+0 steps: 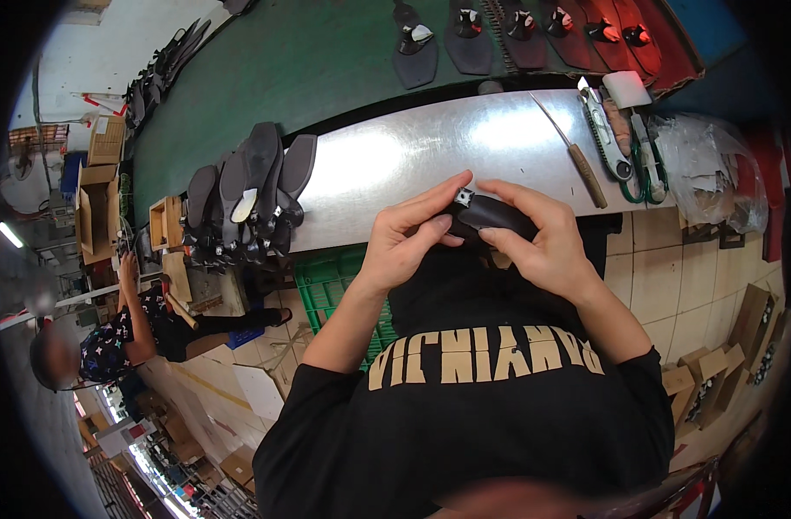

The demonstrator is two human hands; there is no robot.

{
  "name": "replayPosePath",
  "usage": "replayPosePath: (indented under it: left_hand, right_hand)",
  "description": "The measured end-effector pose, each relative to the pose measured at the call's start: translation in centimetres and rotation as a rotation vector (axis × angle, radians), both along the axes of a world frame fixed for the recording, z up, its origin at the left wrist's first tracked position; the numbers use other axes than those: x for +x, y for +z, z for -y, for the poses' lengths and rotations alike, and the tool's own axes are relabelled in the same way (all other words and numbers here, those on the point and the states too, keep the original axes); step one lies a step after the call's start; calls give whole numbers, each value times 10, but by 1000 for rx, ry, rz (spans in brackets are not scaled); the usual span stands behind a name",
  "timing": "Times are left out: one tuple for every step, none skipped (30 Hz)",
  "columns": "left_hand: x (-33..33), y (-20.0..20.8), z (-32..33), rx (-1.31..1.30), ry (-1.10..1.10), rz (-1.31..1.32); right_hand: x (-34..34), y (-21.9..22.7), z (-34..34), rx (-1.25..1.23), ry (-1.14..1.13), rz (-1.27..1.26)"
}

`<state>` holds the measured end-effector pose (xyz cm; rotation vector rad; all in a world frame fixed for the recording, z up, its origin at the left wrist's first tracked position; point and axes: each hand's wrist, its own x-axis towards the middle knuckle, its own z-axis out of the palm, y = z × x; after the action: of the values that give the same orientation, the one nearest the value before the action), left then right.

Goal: Applying adhesive and attaching components to shoe soles on a manufacturing line.

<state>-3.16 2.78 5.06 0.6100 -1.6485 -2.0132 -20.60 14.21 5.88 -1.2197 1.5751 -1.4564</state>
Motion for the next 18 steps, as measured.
replayPosePath:
  left_hand:
    - [0,-2,-2,3,-1,0]
    - [-1,-1,-3,32,23,17]
    - [-2,0,-4,61,45,35]
    - [-3,-1,-5,65,41,36]
    - [-4,-2,-6,87,53,51]
    - [-5,-2,-7,109,66,67]
    - [-6,-3,-8,111,63,70]
    - [-7,-3,-8,118,83,58]
    - [-7,-4,-8,127,104,46]
    - [-7,-5,-7,130,102,47]
    - [-7,-7,-5,132,94,47]
    - [-6,-9,-3,133,89,48]
    - [-6,-9,-3,136,90,50]
    - [-7,-10,-2,167,99,64]
    - [-7,-11,-1,197,108,77]
    - [-8,-10,-1,198,109,79]
    - [-10,-10,-2,191,124,91]
    - [-12,-9,-3,185,137,103]
  right_hand:
    - [-2,0,-1,3,-1,0]
    - [-5,-1,-2,15,50,-83]
    - [-7,-1,-3,27,99,-165]
    - [-7,0,-2,31,95,-164]
    - [-7,1,-2,-6,92,-246]
    - [-6,1,-2,-43,90,-327]
    - [-6,0,-1,-40,87,-325]
    - [-7,-1,0,-65,96,-376]
    - [-9,-2,1,-89,106,-429]
    - [-11,-3,2,-86,105,-428]
    - [-15,-5,3,-84,153,-414]
    - [-16,-6,3,-84,203,-398]
    - [-16,-5,2,-82,205,-395]
    - [-16,-3,0,-52,222,-368]
    - [-16,-2,0,-23,238,-342]
    - [-15,-3,-1,-22,240,-340]
    - [-13,-5,-2,12,223,-311]
    - [-13,-6,-3,48,205,-281]
